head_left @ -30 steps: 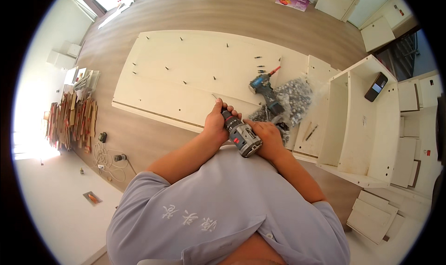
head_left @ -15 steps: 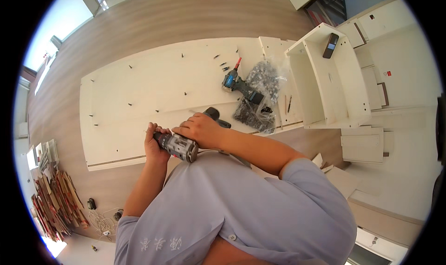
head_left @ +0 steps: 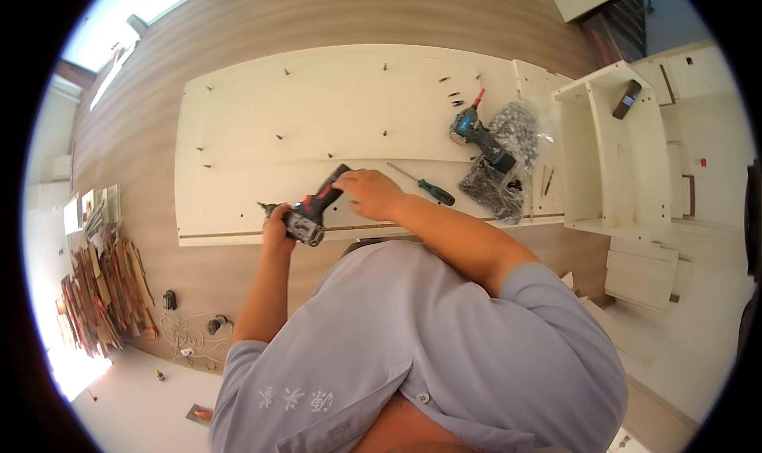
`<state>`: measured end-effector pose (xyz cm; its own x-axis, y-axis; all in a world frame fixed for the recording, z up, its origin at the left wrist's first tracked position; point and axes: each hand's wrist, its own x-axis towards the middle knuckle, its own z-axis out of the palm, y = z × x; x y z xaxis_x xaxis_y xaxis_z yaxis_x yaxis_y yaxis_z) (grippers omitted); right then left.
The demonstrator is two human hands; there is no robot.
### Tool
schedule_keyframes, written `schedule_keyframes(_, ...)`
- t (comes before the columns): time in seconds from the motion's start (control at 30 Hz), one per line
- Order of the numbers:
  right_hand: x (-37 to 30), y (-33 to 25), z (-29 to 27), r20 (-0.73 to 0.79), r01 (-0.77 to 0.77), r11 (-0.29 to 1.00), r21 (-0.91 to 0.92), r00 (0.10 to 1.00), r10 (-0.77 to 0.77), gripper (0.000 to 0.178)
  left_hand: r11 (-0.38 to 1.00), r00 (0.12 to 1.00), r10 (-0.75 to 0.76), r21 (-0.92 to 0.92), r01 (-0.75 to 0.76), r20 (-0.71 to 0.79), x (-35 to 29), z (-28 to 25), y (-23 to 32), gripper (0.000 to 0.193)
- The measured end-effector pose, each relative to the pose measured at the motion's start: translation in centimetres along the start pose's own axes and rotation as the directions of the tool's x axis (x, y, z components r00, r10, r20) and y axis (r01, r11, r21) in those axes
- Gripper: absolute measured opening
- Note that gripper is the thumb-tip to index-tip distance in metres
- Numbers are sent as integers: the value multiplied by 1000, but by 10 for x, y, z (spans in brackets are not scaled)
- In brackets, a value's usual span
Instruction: The person assembles a white cabinet by using a power drill to drive screws into wooden panels and then lifting and joining the pieces together.
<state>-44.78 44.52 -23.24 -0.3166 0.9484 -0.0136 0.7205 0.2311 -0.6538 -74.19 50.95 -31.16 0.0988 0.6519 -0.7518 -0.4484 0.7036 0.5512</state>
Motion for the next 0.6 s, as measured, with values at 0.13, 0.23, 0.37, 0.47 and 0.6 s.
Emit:
schedule_keyframes(0.13,-92,56,-25,-110,-334,942,8,936,333,39,993,994,109,44,-107,-28,29,-29,19,9)
schedule_keyframes(0.23,-168,83,-42,-185,-483,875,-30,863,470,34,964,969,228,160,-211,-96,35,-24,29,22)
schedule_keyframes(0.37,-223,103,-77,-397,-592,804,-53,751,527,36,809,891,428,504,-303,-151,36,-10,35,46)
schedule_keyframes(0.47,-212,131,-106,-579,-657,743,-124,656,484,41,673,815,556,664,-327,-163,36,-10,25,63)
schedule_keyframes(0.6,-174,160,-131,-534,-815,526,-245,566,628,49,519,814,569,819,-245,-117,22,-2,25,67)
